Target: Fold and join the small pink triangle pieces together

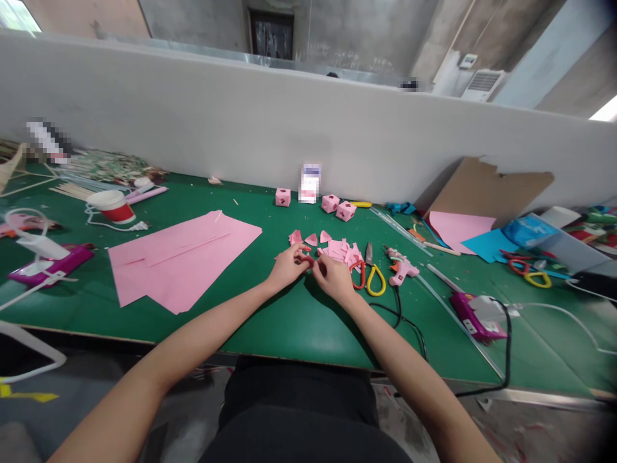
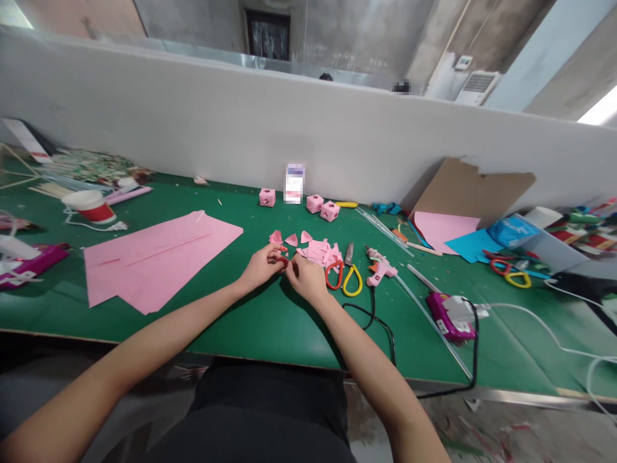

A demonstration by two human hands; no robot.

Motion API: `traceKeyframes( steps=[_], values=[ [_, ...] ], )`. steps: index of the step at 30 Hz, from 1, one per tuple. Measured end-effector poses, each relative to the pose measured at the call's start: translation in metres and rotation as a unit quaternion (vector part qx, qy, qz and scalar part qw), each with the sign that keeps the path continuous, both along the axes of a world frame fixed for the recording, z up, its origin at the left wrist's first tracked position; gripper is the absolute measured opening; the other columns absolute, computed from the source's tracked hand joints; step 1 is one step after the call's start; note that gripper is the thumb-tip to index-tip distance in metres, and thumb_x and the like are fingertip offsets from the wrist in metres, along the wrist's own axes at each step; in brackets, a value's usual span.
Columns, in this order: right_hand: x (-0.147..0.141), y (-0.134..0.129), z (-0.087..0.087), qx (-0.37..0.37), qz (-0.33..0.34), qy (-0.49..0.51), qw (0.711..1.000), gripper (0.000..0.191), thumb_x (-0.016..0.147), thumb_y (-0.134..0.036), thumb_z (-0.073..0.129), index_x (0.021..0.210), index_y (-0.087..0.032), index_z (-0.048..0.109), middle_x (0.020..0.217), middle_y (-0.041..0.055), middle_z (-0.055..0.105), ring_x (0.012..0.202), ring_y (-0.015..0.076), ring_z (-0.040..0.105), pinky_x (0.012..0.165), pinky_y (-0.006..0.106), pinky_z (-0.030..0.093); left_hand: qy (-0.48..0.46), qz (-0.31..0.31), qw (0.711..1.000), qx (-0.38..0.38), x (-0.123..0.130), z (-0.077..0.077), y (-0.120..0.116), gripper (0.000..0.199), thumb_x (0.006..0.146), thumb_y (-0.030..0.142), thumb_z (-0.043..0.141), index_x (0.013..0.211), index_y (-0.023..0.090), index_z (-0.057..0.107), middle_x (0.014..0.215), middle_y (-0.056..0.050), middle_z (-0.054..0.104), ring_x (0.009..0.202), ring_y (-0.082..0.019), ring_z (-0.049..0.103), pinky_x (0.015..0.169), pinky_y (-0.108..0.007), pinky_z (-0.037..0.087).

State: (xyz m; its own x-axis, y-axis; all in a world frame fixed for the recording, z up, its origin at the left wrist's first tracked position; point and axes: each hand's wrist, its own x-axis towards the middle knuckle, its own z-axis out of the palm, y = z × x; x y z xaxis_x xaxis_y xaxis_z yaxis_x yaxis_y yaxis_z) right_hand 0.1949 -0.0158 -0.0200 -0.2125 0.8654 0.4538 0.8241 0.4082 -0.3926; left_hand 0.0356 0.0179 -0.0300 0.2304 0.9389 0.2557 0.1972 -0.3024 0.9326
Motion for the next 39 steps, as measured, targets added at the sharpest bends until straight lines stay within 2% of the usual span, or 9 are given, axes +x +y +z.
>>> traceKeyframes(
  steps=[5, 11, 18, 24, 29, 36, 39],
  values=[
    [-0.001, 0.001, -0.001, -0.031, 0.001, -0.008, 0.999, 0.026, 0.092, -0.037, 0.046, 0.079, -0.020, 0.060, 0.066, 0.0047, 0.066, 0.056, 0.0173, 0.057, 0.052, 0.025, 0.030, -0.021, 0.017, 1.000, -0.007, -0.001, 0.001, 0.003, 0.033, 0.070, 0.014, 0.063, 0.103, 0.016, 0.060, 0.081, -0.003, 0.071, 0.071, -0.015, 0.069, 0.066, -0.026, 0.055],
    [-0.003, 0.003, -0.004, -0.058, 0.039, 0.042, 0.997, 0.030, 0.094, -0.031, 0.039, 0.075, -0.020, 0.060, 0.060, 0.0021, 0.061, 0.049, 0.0147, 0.051, 0.050, 0.025, 0.029, -0.045, -0.009, 0.999, -0.029, -0.001, 0.002, 0.001, 0.031, 0.073, 0.016, 0.062, 0.103, 0.016, 0.061, 0.088, -0.006, 0.073, 0.077, -0.018, 0.071, 0.065, -0.027, 0.057],
    [-0.003, 0.004, -0.006, -0.081, 0.031, 0.093, 0.992, 0.030, 0.091, -0.037, 0.043, 0.069, -0.020, 0.055, 0.058, 0.0000, 0.058, 0.050, 0.0138, 0.050, 0.050, 0.024, 0.029, -0.046, 0.034, 0.998, -0.029, -0.001, 0.010, -0.002, 0.031, 0.072, 0.014, 0.066, 0.103, 0.014, 0.061, 0.097, -0.009, 0.073, 0.091, -0.023, 0.071, 0.071, -0.029, 0.058],
    [-0.003, 0.005, -0.010, -0.070, 0.039, 0.106, 0.991, 0.026, 0.089, -0.032, 0.045, 0.067, -0.020, 0.053, 0.057, -0.0003, 0.057, 0.049, 0.0136, 0.049, 0.051, 0.024, 0.030, -0.061, 0.002, 0.997, -0.049, 0.000, 0.009, -0.001, 0.033, 0.072, 0.014, 0.067, 0.105, 0.014, 0.061, 0.102, -0.009, 0.072, 0.094, -0.022, 0.070, 0.075, -0.030, 0.058],
    [-0.003, 0.007, -0.012, -0.119, 0.046, 0.153, 0.980, 0.025, 0.088, -0.033, 0.046, 0.070, -0.019, 0.056, 0.061, -0.0002, 0.063, 0.052, 0.0129, 0.053, 0.051, 0.023, 0.033, -0.097, -0.025, 0.991, -0.085, -0.001, 0.006, -0.001, 0.040, 0.075, 0.022, 0.070, 0.112, 0.013, 0.060, 0.097, -0.011, 0.074, 0.090, -0.023, 0.071, 0.082, -0.035, 0.056],
    [-0.003, 0.005, -0.009, -0.129, 0.073, 0.146, 0.978, 0.023, 0.088, -0.028, 0.046, 0.095, -0.017, 0.065, 0.067, 0.0003, 0.066, 0.053, 0.0130, 0.054, 0.053, 0.022, 0.034, -0.111, -0.035, 0.987, -0.107, -0.002, 0.006, -0.002, 0.054, 0.072, 0.037, 0.075, 0.117, 0.011, 0.059, 0.091, -0.012, 0.075, 0.086, -0.025, 0.071, 0.084, -0.037, 0.053],
    [-0.003, 0.006, -0.009, -0.124, 0.074, 0.151, 0.978, 0.023, 0.086, -0.026, 0.047, 0.096, -0.017, 0.065, 0.066, 0.0003, 0.065, 0.054, 0.0131, 0.054, 0.053, 0.022, 0.034, -0.113, -0.040, 0.987, -0.104, -0.001, 0.005, -0.003, 0.055, 0.071, 0.037, 0.076, 0.117, 0.012, 0.059, 0.093, -0.011, 0.075, 0.090, -0.025, 0.071, 0.086, -0.036, 0.052]
  ],
)
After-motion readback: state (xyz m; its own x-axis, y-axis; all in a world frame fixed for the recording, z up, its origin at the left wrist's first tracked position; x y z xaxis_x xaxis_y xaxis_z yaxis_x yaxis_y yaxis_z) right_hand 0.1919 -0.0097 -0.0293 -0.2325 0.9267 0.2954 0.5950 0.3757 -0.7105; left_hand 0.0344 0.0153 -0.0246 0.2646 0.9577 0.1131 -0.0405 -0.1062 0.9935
